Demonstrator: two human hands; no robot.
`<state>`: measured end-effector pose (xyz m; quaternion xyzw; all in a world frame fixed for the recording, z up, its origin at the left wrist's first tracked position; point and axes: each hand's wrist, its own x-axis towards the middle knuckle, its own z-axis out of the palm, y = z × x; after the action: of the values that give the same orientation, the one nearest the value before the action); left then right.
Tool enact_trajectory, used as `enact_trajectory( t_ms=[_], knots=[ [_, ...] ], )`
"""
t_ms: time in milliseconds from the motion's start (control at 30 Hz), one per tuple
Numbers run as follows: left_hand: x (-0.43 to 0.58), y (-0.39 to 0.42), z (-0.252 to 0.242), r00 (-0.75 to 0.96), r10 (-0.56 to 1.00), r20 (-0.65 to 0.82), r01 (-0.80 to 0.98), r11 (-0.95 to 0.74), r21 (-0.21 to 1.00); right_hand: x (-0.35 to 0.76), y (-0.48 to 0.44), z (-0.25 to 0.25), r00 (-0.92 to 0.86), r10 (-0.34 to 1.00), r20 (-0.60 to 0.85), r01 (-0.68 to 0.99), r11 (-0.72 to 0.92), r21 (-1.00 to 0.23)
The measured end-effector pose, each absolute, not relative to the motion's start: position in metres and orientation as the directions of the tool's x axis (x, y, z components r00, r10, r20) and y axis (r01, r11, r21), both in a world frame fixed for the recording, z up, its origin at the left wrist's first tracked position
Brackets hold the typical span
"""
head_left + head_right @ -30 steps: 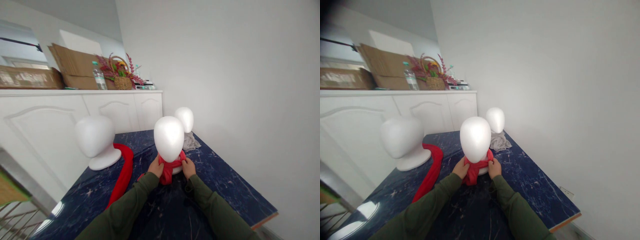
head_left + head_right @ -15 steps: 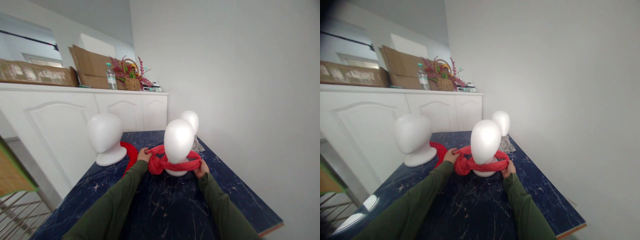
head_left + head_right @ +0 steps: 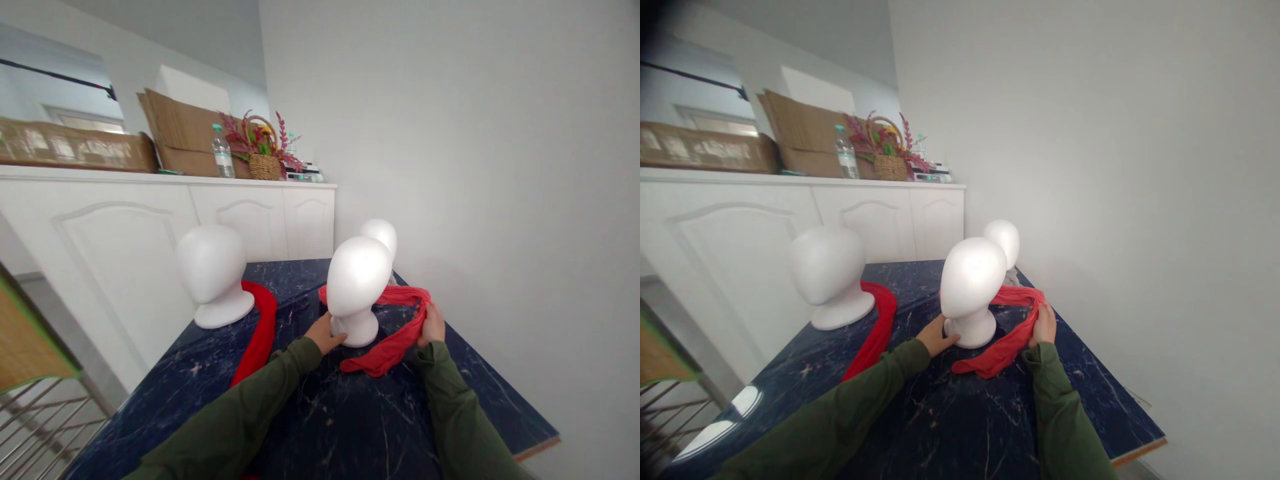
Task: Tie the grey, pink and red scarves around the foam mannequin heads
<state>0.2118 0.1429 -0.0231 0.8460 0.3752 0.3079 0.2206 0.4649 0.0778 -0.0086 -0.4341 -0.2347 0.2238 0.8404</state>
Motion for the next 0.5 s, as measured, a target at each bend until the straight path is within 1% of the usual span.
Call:
enact_trajectory(
  t_ms=[100, 167, 200, 267, 300, 333, 367, 400, 433, 467, 500],
  knots=[
    [0.215, 0.137, -0.03, 0.536, 0.784, 0.313, 0.541, -0.604, 0.585, 0.462, 0.051, 0.005, 0.864, 0.449, 0.227, -0.087, 0.578, -0.811],
    [0.216, 0.132, -0.029, 0.53, 0.795, 0.296, 0.558, -0.59, 0.584, 0.456, 0.023, 0.013, 0.874, 0.413, 0.258, -0.035, 0.582, -0.813],
    [0.217, 0.128, -0.026, 0.525, 0.805, 0.278, 0.568, -0.574, 0.59, 0.451, 0.007, 0.017, 0.861, 0.431, 0.271, -0.026, 0.568, -0.823],
    [0.217, 0.116, -0.018, 0.512, 0.826, 0.236, 0.591, -0.538, 0.6, 0.439, -0.027, 0.026, 0.795, 0.544, 0.268, -0.056, 0.507, -0.86],
    [0.218, 0.108, -0.014, 0.512, 0.836, 0.195, 0.597, -0.51, 0.62, 0.431, -0.044, 0.03, 0.746, 0.616, 0.252, -0.079, 0.458, -0.886],
    [0.219, 0.099, -0.008, 0.524, 0.846, 0.101, 0.59, -0.446, 0.674, 0.423, -0.06, 0.034, 0.677, 0.699, 0.228, -0.099, 0.394, -0.914],
    [0.22, 0.09, -0.003, 0.556, 0.829, -0.051, 0.564, -0.331, 0.756, 0.414, -0.075, 0.038, 0.596, 0.776, 0.206, -0.102, 0.328, -0.939],
    [0.221, 0.08, 0.002, 0.618, 0.749, -0.238, 0.517, -0.16, 0.841, 0.404, -0.088, 0.042, 0.505, 0.841, 0.195, -0.071, 0.266, -0.961],
    [0.222, 0.07, 0.006, 0.702, 0.587, -0.402, 0.458, 0.06, 0.887, 0.394, -0.099, 0.045, 0.393, 0.898, 0.196, -0.003, 0.215, -0.977],
    [0.224, 0.062, 0.01, 0.785, 0.375, -0.493, 0.403, 0.295, 0.866, 0.384, -0.107, 0.046, 0.251, 0.946, 0.205, 0.102, 0.185, -0.978],
    [0.225, 0.054, 0.014, 0.847, 0.184, -0.498, 0.36, 0.49, 0.794, 0.374, -0.113, 0.046, 0.093, 0.974, 0.206, 0.218, 0.182, -0.959]
  ],
)
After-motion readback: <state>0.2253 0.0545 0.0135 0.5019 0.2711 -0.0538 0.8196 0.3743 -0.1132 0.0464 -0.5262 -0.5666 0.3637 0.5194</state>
